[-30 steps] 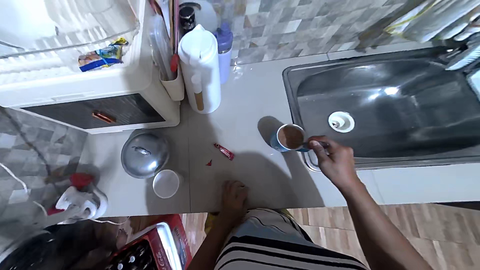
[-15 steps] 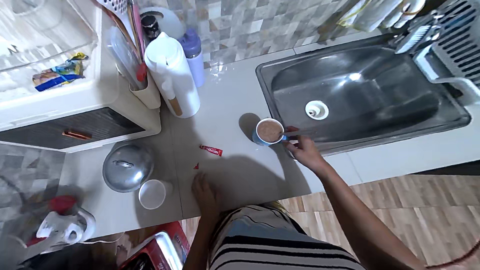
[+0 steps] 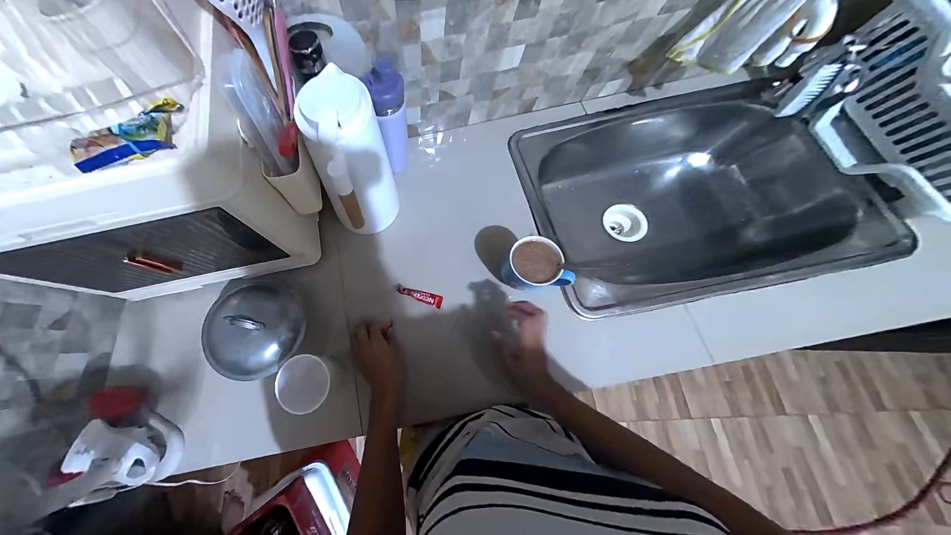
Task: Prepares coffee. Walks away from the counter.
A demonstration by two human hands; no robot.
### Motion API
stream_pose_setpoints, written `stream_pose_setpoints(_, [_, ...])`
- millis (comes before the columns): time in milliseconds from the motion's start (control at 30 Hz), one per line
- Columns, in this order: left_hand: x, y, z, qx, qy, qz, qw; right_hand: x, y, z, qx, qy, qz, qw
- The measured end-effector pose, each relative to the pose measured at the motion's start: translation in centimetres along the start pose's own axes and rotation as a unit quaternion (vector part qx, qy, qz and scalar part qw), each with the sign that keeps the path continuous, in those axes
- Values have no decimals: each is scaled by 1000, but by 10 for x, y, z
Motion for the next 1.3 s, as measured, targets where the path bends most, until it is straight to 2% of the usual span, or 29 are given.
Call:
stream_pose_setpoints(67, [0, 0, -1, 21, 6, 10, 1000, -19, -40, 36, 17, 53, 96, 994])
stream_pose_setpoints(167, [-2, 6, -7, 79, 23, 32, 996, -57, -101, 53, 42, -1, 300, 953])
stream_pose_setpoints(233, [-5, 12, -13, 117, 24, 22, 993, -71, -133, 52, 84, 7, 360, 929])
stream_pose_setpoints(267, [-8, 16, -16, 128, 28, 19, 991, -73, -144, 51, 107, 19, 363, 925])
stream_pose_setpoints(333, [-15, 22, -20, 138, 46, 29, 989, -71, -148, 49, 108, 41, 303, 946])
stream_pose_setpoints(400, [-24, 27, -22, 143, 59, 41, 987, -63, -138, 47, 72, 93, 184, 976])
stream_pose_setpoints(467, [-29, 26, -22, 161, 73, 57, 983, -49, -122, 47, 31, 164, 77, 983])
stream_pose_setpoints(500, [-32, 24, -20, 182, 75, 62, 979, -42, -114, 48, 13, 181, 58, 982])
stream_pose_setpoints(600, [-30, 17, -19, 304, 94, 84, 944, -32, -88, 55, -20, 194, 38, 980])
stream_pose_setpoints(700, [-20, 19, -37, 419, 98, 127, 894, -31, -61, 56, -27, 235, -33, 971])
stream_pose_setpoints(800, [-9, 26, -63, 455, 15, 166, 875, -33, -38, 52, -36, 257, -65, 964])
stream_pose_setpoints(967, [3, 39, -99, 482, -123, 171, 850, -32, -14, 55, -28, 290, -110, 950])
stream_pose_setpoints(1133, [8, 49, -113, 438, -197, 151, 864, -26, -7, 56, 9, 300, -118, 946])
stream_pose_setpoints(1300, [11, 53, -120, 391, -210, 160, 882, -21, -3, 62, 55, 326, -115, 937])
Point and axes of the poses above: each hand's wrist, its own x-axis away from the middle knuckle, its own y-axis out of the back of the hand, z = x × y, the point moved 9 cm from there along -x, towards the middle knuckle, and after that the axes turned 8 degrees about x, right-handed, at the moved point
